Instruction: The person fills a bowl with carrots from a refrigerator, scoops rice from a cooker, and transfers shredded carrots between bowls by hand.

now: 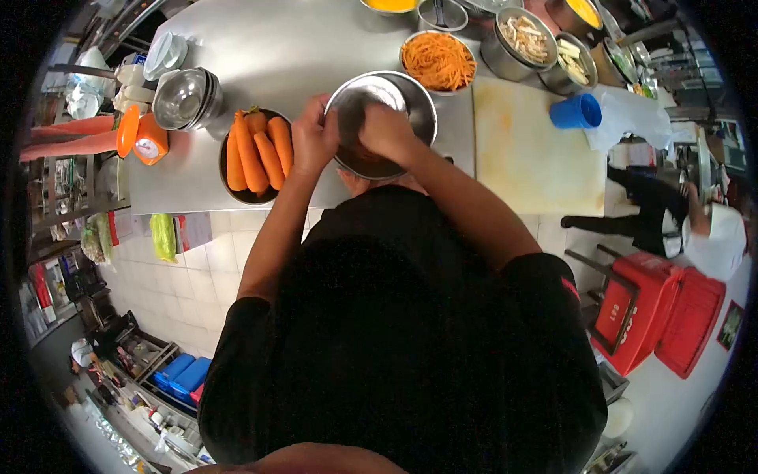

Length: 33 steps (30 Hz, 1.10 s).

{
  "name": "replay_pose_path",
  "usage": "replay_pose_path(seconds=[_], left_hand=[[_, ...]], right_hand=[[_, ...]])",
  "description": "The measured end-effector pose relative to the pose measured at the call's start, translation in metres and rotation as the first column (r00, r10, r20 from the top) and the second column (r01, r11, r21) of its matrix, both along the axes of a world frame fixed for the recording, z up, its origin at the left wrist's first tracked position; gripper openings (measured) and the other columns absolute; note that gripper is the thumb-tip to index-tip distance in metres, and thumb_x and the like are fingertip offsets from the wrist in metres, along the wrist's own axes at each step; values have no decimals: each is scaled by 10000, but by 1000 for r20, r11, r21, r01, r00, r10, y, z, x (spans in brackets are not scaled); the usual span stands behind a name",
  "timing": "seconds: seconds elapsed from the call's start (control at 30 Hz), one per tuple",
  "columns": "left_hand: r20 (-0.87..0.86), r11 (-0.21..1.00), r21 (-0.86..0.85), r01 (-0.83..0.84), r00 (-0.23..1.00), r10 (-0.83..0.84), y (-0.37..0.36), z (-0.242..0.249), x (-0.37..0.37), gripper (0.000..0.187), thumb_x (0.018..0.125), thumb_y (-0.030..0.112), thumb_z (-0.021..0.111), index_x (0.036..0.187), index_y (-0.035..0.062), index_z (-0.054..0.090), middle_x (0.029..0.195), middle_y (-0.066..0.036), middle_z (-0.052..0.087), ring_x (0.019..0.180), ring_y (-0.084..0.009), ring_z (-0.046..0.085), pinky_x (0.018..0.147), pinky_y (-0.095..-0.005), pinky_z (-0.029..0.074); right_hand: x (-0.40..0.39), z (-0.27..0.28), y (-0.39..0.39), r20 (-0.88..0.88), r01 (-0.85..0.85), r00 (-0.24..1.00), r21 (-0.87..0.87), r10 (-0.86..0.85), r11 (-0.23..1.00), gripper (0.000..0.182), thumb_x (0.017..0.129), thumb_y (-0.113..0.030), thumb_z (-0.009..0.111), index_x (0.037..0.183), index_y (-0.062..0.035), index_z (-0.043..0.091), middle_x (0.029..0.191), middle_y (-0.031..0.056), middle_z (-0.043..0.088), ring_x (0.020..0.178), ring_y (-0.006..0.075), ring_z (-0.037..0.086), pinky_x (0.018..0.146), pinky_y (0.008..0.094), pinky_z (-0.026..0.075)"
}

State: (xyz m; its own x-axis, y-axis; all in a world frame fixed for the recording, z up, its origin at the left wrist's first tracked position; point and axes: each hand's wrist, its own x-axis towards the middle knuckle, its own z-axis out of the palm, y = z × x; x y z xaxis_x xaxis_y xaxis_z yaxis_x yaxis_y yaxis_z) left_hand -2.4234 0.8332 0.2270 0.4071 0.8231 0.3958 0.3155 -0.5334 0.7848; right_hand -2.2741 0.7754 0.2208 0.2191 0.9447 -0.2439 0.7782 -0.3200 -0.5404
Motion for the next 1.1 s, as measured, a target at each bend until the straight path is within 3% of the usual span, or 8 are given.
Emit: replay_pose_path(seconds=[0.03, 0.17, 0.27, 0.33, 0.5, 0.6, 0.93, 1.1], left_hand=[[-9, 1000, -9, 22, 1000, -22, -4, -1, 0, 144, 840, 23, 610, 983, 26, 618, 838, -190, 642, 692, -387, 623, 617, -405, 509], [20, 998, 60, 15, 1000, -16, 4, -2, 0, 146, 841, 20, 614, 987, 30, 625, 815, -192, 637, 634, -360, 623, 571, -385, 492], [40, 999, 40, -7, 999, 5, 7, -4, -7, 149, 842, 20, 617, 990, 32, 627, 794, -190, 633, 612, -344, 623, 554, -378, 482], [29, 1000, 10, -14, 999, 14, 4, 0, -8, 149, 841, 22, 620, 990, 32, 627, 781, -189, 631, 607, -338, 624, 553, -377, 482], [15, 998, 64, 11, 1000, -12, 4, -1, -4, 146, 839, 22, 622, 985, 27, 624, 766, -186, 629, 594, -329, 618, 556, -377, 489], [-6, 1000, 30, -4, 1000, 4, 6, -2, -12, 149, 838, 20, 621, 986, 30, 624, 793, -184, 637, 616, -332, 623, 565, -380, 496], [36, 989, 142, -40, 999, 35, -6, 5, -3, 136, 854, 17, 613, 989, 21, 634, 822, -152, 641, 634, -265, 603, 594, -339, 492], [29, 991, 124, -52, 998, 48, -10, 6, 0, 159, 831, 17, 613, 988, 36, 628, 843, -175, 651, 714, -366, 642, 631, -405, 518]], right_hand=[[10, -10, 17, 72, -58, 997, 248, 41, 967, 348, 778, -218, 637, 1043, 7, 641, 931, 238, 676, 905, 417, 649, 787, 484, 526], [5, -75, 5, 76, -407, 911, 308, 405, 860, 289, 796, -229, 620, 968, -2, 671, 966, 241, 674, 901, 412, 652, 826, 479, 520], [7, -8, 0, 31, -394, 915, -134, 402, 909, 266, 824, -218, 579, 940, 3, 671, 942, 241, 674, 901, 416, 650, 819, 489, 518], [17, -13, 13, -1, -115, 993, 186, 117, 976, 254, 847, -166, 531, 1016, -9, 635, 944, 258, 661, 923, 411, 643, 821, 507, 505], [-12, -48, 22, -231, -219, 921, 355, 313, 909, 294, 856, -180, 554, 1090, -20, 629, 1070, 250, 643, 1039, 413, 605, 899, 464, 481], [-12, -69, 9, -27, -535, 844, 33, 536, 844, 345, 850, -253, 566, 1092, -18, 643, 1102, 234, 644, 1046, 403, 609, 926, 484, 467], [-13, -48, -24, 334, -269, 920, 156, 206, 950, 410, 895, -388, 551, 1112, -48, 626, 1123, 217, 627, 1083, 414, 576, 884, 499, 487], [-25, -72, -11, -176, -192, 963, 94, 206, 977, 505, 937, -466, 455, 1135, -31, 617, 1098, 245, 640, 1053, 418, 596, 935, 506, 440]])
